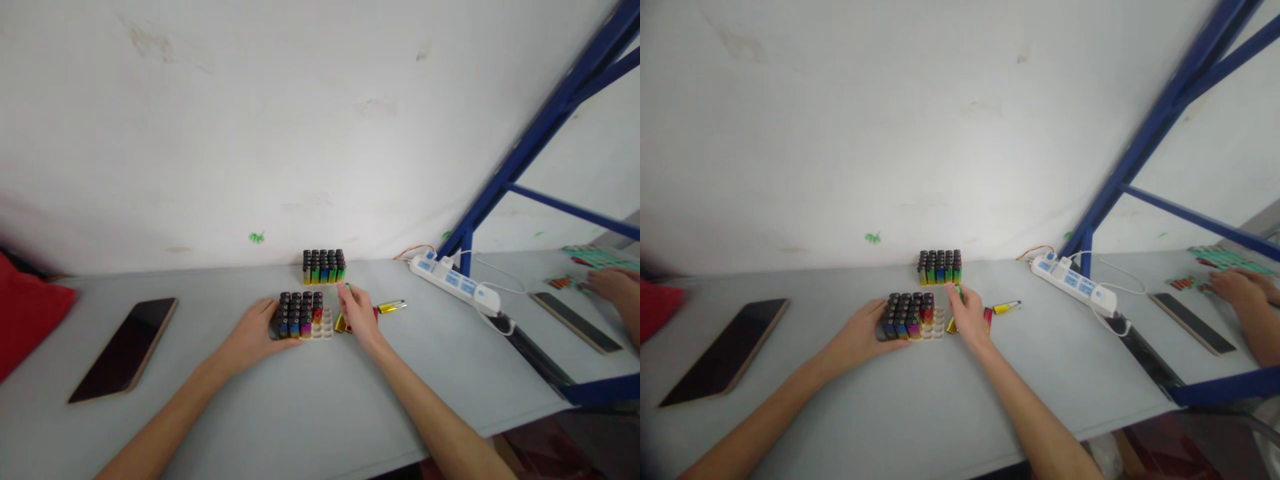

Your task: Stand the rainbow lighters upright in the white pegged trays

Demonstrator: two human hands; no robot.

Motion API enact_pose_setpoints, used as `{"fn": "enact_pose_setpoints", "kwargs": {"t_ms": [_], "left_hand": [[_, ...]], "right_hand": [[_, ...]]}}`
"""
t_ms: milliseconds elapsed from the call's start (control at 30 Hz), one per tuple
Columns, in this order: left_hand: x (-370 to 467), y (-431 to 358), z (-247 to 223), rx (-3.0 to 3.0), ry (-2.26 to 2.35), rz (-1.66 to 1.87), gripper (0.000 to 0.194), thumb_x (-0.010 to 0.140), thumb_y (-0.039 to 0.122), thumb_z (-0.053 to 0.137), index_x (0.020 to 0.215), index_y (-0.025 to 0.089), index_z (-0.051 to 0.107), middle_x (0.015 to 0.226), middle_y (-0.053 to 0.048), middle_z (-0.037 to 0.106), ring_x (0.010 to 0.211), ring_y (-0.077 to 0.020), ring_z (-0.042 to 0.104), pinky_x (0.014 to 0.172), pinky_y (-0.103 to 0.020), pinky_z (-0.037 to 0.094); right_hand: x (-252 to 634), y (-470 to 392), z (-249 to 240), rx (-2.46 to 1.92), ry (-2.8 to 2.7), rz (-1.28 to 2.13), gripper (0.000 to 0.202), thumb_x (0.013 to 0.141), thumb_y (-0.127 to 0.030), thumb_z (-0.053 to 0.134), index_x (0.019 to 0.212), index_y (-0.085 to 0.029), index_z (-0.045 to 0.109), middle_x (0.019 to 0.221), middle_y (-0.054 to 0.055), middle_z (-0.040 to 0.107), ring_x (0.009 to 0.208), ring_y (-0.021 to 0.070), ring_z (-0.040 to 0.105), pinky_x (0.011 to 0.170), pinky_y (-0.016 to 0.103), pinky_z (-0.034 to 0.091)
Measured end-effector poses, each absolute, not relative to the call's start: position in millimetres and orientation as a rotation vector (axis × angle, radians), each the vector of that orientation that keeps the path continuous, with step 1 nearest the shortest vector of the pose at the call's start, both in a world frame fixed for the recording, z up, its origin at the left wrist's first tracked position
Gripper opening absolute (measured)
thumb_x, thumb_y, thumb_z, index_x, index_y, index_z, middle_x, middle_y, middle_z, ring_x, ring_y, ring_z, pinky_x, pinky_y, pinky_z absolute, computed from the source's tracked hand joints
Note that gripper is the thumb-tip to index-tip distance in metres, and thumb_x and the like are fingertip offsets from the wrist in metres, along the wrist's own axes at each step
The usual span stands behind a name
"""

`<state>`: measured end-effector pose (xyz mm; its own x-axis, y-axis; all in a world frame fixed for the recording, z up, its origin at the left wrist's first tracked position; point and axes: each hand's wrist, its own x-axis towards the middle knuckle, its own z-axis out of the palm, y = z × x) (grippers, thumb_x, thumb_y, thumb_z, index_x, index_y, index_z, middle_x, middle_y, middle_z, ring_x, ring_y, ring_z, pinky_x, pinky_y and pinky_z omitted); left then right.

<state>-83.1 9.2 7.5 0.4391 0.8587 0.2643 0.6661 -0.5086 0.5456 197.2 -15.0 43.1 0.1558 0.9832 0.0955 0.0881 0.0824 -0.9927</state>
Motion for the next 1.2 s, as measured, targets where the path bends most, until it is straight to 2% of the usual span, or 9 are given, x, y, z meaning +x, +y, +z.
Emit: {"fn": "enact_pose_setpoints", "kwargs": {"t_ms": [100, 200, 267, 400, 533, 700, 900, 1067, 1200], "left_hand": [[-83.3, 9.0, 7.0, 2.332, 1.296, 0.744, 0.070, 0.078, 0.066, 0.100, 0.128, 0.022, 0.079, 0.133, -0.017, 0.085, 0.131, -0.0454, 0.079, 0.123, -0.064, 0.061], [-82.8, 8.8, 8.4, 2.332, 1.284, 0.756, 0.070, 0.077, 0.068, 0.100, 0.127, 0.022, 0.079, 0.131, -0.016, 0.085, 0.127, -0.0447, 0.079, 0.120, -0.063, 0.063], [-82.3, 8.9, 9.8, 2.337, 1.274, 0.759, 0.069, 0.078, 0.069, 0.099, 0.125, 0.022, 0.079, 0.129, -0.015, 0.085, 0.125, -0.0439, 0.080, 0.117, -0.062, 0.065], [-81.3, 9.0, 10.6, 2.349, 1.255, 0.732, 0.067, 0.083, 0.071, 0.096, 0.125, 0.022, 0.080, 0.128, -0.015, 0.085, 0.125, -0.0433, 0.079, 0.114, -0.061, 0.065], [-80.6, 7.1, 11.3, 2.360, 1.271, 0.729, 0.071, 0.079, 0.069, 0.100, 0.130, 0.023, 0.079, 0.132, -0.015, 0.086, 0.128, -0.0442, 0.079, 0.117, -0.060, 0.064], [-81.7, 4.7, 12.9, 2.366, 1.264, 0.738, 0.069, 0.080, 0.066, 0.102, 0.130, 0.025, 0.079, 0.132, -0.012, 0.086, 0.127, -0.0408, 0.081, 0.118, -0.054, 0.064], [-80.8, 4.4, 12.4, 2.336, 1.309, 0.715, 0.071, 0.077, 0.069, 0.102, 0.126, 0.024, 0.078, 0.133, -0.015, 0.085, 0.129, -0.0440, 0.080, 0.121, -0.059, 0.062], [-79.2, 3.0, 17.8, 2.329, 1.279, 0.710, 0.068, 0.079, 0.067, 0.101, 0.126, 0.024, 0.078, 0.128, -0.014, 0.085, 0.124, -0.0423, 0.080, 0.118, -0.058, 0.064], [-77.8, 2.5, 19.5, 2.327, 1.293, 0.707, 0.066, 0.079, 0.064, 0.101, 0.126, 0.023, 0.078, 0.129, -0.014, 0.085, 0.126, -0.0431, 0.080, 0.119, -0.059, 0.063]], "right_hand": [[194.5, -27.4, 38.1, -1.408, -1.343, 0.842, 0.057, 0.094, -0.075, 0.057, 0.064, -0.029, 0.039, 0.062, -0.006, 0.038, 0.061, 0.0143, 0.038, 0.059, 0.031, 0.027], [190.9, -35.3, 41.6, -1.434, -1.448, 0.779, 0.044, 0.090, -0.061, 0.052, 0.063, -0.030, 0.037, 0.062, -0.005, 0.038, 0.064, 0.0148, 0.038, 0.062, 0.031, 0.026], [188.3, -36.9, 44.5, -1.419, -1.497, 0.780, 0.039, 0.089, -0.057, 0.051, 0.064, -0.030, 0.037, 0.062, -0.005, 0.040, 0.063, 0.0149, 0.038, 0.062, 0.031, 0.027], [187.4, -38.8, 50.1, -1.391, -1.540, 0.767, 0.046, 0.098, -0.065, 0.051, 0.070, -0.029, 0.041, 0.062, -0.005, 0.044, 0.063, 0.0156, 0.041, 0.062, 0.030, 0.031], [191.5, -43.9, 57.4, -1.348, -1.564, 0.703, 0.047, 0.107, -0.068, 0.049, 0.081, -0.029, 0.048, 0.069, -0.004, 0.054, 0.068, 0.0178, 0.050, 0.066, 0.030, 0.036], [194.6, -45.0, 54.6, -1.423, -1.593, 0.653, 0.050, 0.104, -0.067, 0.051, 0.072, -0.030, 0.040, 0.061, -0.005, 0.045, 0.062, 0.0166, 0.044, 0.063, 0.031, 0.031], [193.9, -44.3, 43.8, -1.520, -1.627, 0.584, 0.039, 0.099, -0.053, 0.049, 0.069, -0.030, 0.040, 0.059, -0.004, 0.043, 0.061, 0.0171, 0.045, 0.063, 0.032, 0.028], [197.5, -43.5, 44.3, -1.461, -1.643, 0.595, 0.042, 0.113, -0.061, 0.047, 0.086, -0.029, 0.051, 0.070, -0.003, 0.059, 0.068, 0.0203, 0.057, 0.068, 0.031, 0.040], [204.7, -40.4, 43.9, -1.348, -1.746, 0.520, 0.044, 0.121, -0.059, 0.043, 0.093, -0.028, 0.057, 0.093, 0.006, 0.071, 0.088, 0.0253, 0.068, 0.083, 0.036, 0.054]]}}
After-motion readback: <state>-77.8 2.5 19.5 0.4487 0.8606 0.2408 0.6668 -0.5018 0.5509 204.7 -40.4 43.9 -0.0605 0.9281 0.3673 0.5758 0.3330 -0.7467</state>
